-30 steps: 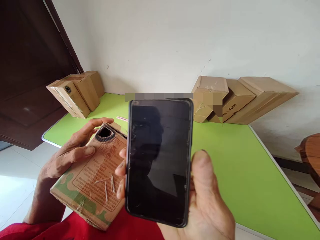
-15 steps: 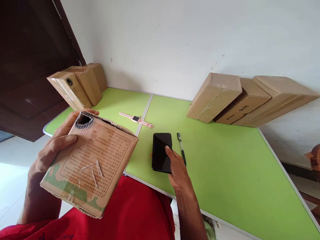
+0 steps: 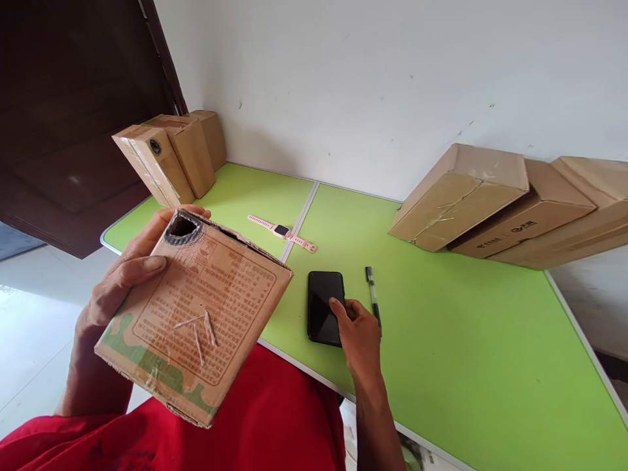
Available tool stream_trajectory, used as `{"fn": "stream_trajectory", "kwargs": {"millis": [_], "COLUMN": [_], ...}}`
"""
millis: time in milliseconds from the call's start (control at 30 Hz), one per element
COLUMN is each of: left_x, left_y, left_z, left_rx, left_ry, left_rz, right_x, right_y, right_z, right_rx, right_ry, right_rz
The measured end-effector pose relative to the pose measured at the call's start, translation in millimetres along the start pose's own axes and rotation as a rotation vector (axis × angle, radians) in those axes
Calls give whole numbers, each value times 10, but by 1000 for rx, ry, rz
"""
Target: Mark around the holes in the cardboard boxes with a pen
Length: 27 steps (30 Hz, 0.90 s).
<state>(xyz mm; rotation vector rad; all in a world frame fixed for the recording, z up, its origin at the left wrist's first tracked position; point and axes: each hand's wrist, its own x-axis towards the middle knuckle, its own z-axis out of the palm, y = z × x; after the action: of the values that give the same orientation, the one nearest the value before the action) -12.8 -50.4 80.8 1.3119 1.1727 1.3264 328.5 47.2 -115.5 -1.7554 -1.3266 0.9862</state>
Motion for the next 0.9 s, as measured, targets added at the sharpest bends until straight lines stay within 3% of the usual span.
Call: {"fn": "stream_trajectory", "kwargs": {"millis": [233,433,600,700,767,900], "left_x": [-27,-26,-31,-30,-36,-54], "left_y": [-19,-49,-34,-39,-46,-97], "left_z": [-5,-10,25,11,7,-11], "left_rx": [-88,-115,-106,-86,-74,-29], "left_ry": [29,33,113,107,131,176], "left_rz": [-14,-8,4,4,-10,-76], "right_x": [-38,-50,-112,-205,-296,-541], "right_y": [-150,-111,-185,-360,-495,-711], "right_z": [-94,-94,-129,-144,-88,242], "right_rx": [-272,-401,-430,-314,-93,381], "right_ry": [-1,-7,19,32,-110,-567], "right_rz": [24,5,-66,-125,-112,38]}}
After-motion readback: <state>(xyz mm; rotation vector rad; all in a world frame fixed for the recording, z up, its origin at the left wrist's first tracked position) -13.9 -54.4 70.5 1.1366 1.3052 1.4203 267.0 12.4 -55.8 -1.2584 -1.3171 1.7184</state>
